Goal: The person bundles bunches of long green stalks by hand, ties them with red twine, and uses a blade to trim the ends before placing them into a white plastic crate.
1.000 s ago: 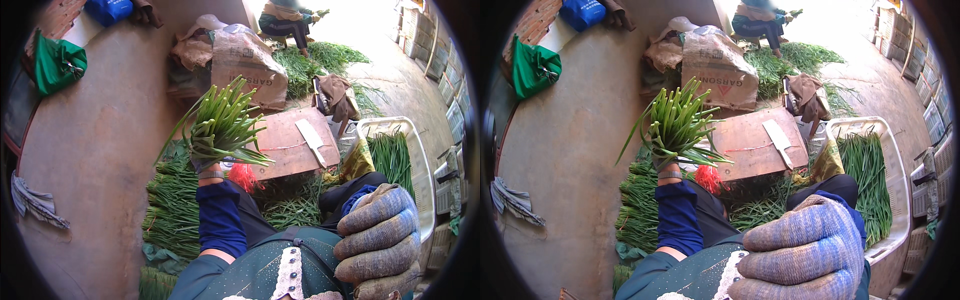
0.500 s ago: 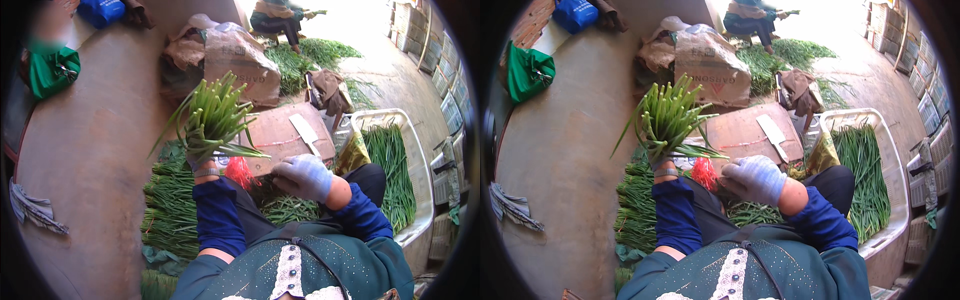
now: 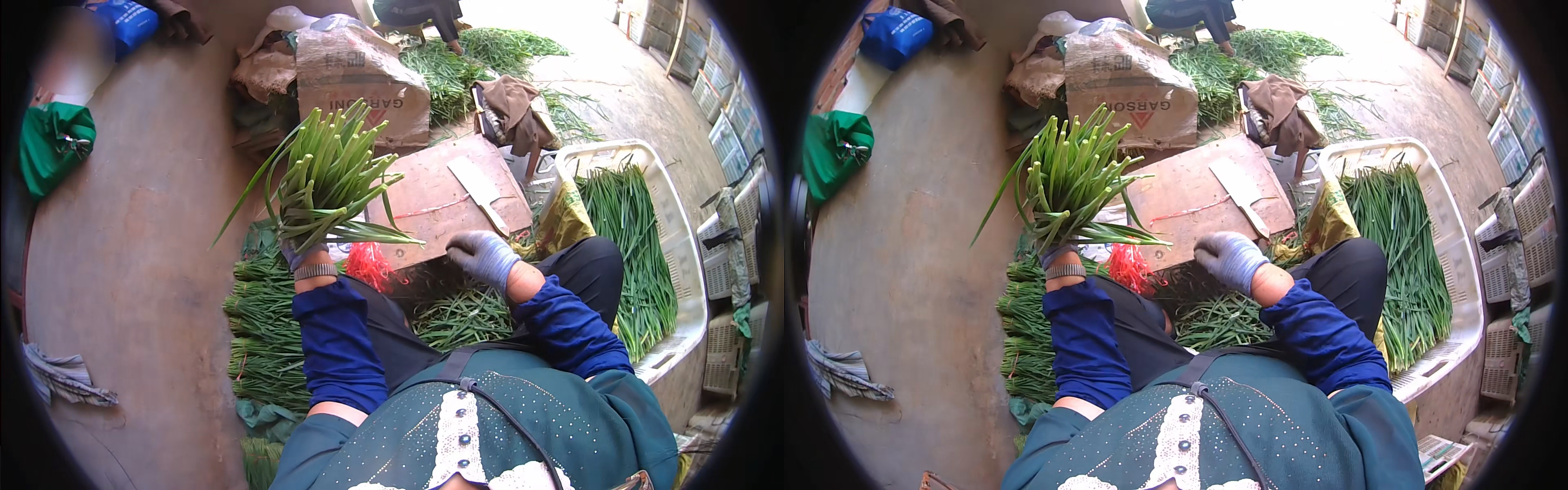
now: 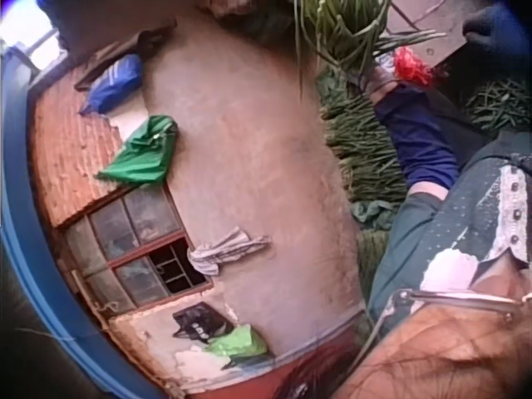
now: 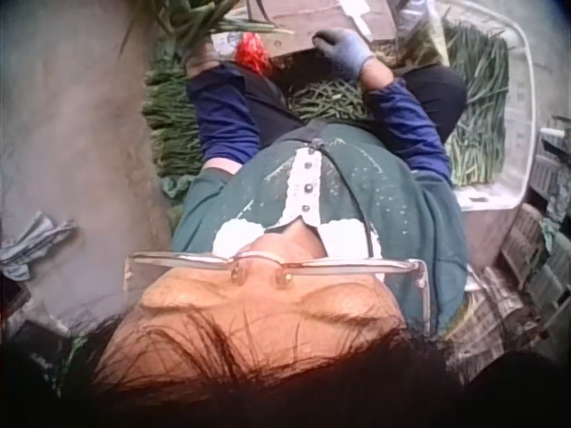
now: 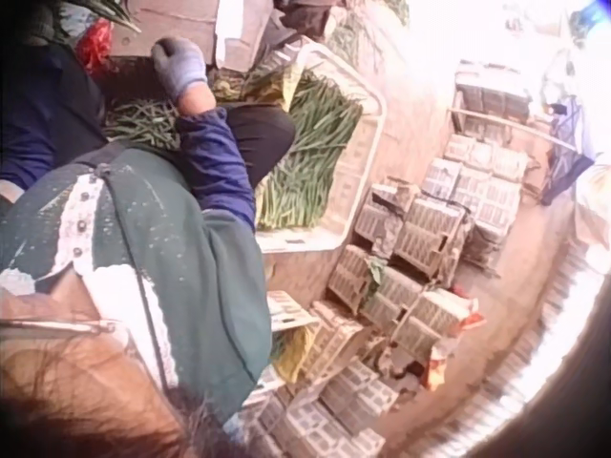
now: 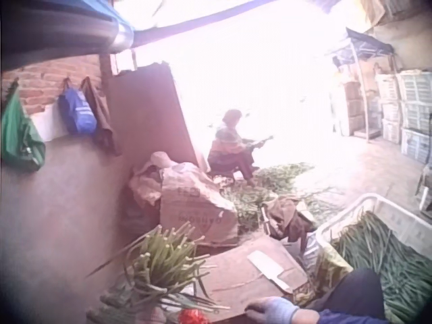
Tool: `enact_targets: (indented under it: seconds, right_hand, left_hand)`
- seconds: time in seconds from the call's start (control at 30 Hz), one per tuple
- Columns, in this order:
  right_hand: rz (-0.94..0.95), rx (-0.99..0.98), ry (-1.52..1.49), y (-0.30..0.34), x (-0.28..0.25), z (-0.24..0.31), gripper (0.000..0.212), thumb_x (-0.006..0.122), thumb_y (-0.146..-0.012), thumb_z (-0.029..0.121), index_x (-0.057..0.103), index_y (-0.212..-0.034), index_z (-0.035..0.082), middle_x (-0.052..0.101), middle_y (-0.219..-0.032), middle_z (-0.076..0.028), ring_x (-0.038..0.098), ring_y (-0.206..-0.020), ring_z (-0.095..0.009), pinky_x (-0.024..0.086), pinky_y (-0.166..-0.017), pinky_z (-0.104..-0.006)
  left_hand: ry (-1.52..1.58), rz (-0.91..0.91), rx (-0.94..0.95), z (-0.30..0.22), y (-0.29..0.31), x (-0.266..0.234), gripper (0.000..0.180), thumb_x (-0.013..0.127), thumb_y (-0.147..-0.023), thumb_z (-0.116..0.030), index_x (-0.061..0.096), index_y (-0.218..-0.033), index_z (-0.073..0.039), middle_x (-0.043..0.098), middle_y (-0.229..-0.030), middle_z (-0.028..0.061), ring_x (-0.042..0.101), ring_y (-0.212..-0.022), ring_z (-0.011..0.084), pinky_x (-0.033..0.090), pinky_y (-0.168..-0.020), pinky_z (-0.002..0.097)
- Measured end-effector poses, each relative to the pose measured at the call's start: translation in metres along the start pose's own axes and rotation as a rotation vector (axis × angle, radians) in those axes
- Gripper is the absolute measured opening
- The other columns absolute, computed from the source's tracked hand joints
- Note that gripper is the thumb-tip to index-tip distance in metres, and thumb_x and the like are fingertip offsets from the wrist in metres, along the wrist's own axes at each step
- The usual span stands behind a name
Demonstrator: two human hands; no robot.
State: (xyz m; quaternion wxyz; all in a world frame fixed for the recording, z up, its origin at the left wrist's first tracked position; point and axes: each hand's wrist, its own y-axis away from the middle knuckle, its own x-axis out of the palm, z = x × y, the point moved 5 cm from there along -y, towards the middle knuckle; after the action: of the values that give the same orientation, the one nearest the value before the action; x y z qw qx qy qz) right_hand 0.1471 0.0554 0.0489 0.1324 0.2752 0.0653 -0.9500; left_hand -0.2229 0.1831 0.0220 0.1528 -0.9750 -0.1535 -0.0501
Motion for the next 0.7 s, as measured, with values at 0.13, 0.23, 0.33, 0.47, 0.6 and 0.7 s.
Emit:
enact_targets:
  seconds: [0.13, 0.23, 0.33, 0.47, 0.6, 0.7]
  right_hand:
    - [-0.032, 0.051, -0.042, -0.006, -0.016, -0.004, 0.028, 0.061, -0.089, 0.026, 0.070, -0.100, 0.002, 0.068, -0.082, -0.021, 0.068, -0.075, -0.033, 0.053, -0.070, -0.0394]
    - [0.326, 0.293, -0.113, 0.005, 0.006, -0.021, 0.030, 0.061, -0.087, 0.027, 0.070, -0.101, 0.002, 0.070, -0.084, -0.019, 0.069, -0.077, -0.033, 0.053, -0.073, -0.0385]
    - [0.412, 0.174, 0.295, 0.010, 0.029, -0.039, 0.061, 0.066, -0.081, 0.038, 0.054, -0.129, 0.001, 0.061, -0.118, -0.027, 0.061, -0.111, -0.038, 0.048, -0.094, -0.0420]
    - [0.057, 0.139, 0.574, -0.004, 0.023, -0.055, 0.096, 0.073, -0.076, 0.044, 0.029, -0.148, 0.000, 0.042, -0.144, -0.025, 0.043, -0.132, -0.039, 0.034, -0.109, -0.0476]
    - [-0.084, 0.031, 0.556, -0.030, 0.031, -0.076, 0.108, 0.075, -0.072, 0.049, 0.021, -0.152, 0.000, 0.034, -0.150, -0.025, 0.034, -0.139, -0.039, 0.026, -0.114, -0.0497]
    - [-0.124, 0.063, 0.258, -0.044, 0.041, -0.057, 0.110, 0.081, -0.069, 0.043, 0.023, -0.150, -0.003, 0.040, -0.144, -0.030, 0.038, -0.135, -0.042, 0.029, -0.114, -0.0437]
  left_hand:
    - [-0.167, 0.007, 0.049, 0.004, 0.002, 0.007, 0.034, 0.054, -0.096, -0.024, 0.063, -0.119, -0.001, 0.067, -0.117, 0.0141, 0.066, -0.102, 0.0263, 0.054, -0.089, 0.0389]
    - [-0.200, 0.020, 0.043, 0.008, 0.003, 0.015, 0.033, 0.055, -0.096, -0.024, 0.064, -0.118, -0.001, 0.068, -0.116, 0.0137, 0.067, -0.100, 0.0256, 0.054, -0.089, 0.0381]
    - [0.173, 0.015, -0.054, 0.024, -0.004, 0.024, 0.032, 0.055, -0.096, -0.023, 0.064, -0.118, -0.001, 0.069, -0.114, 0.0134, 0.068, -0.097, 0.0256, 0.055, -0.087, 0.0380]
    - [-0.209, 0.054, 0.094, 0.027, -0.008, 0.038, 0.030, 0.053, -0.097, -0.022, 0.064, -0.117, -0.002, 0.069, -0.111, 0.0127, 0.068, -0.094, 0.0267, 0.056, -0.087, 0.0401]
    - [-0.417, 0.088, 0.197, 0.047, -0.005, 0.049, 0.032, 0.053, -0.096, -0.028, 0.065, -0.117, -0.007, 0.069, -0.115, 0.0103, 0.066, -0.102, 0.0256, 0.053, -0.090, 0.0381]
    - [-0.869, 0.175, 0.224, 0.043, -0.006, 0.077, 0.032, 0.053, -0.094, -0.033, 0.068, -0.115, -0.014, 0.068, -0.117, 0.0082, 0.065, -0.106, 0.0266, 0.052, -0.090, 0.0410]
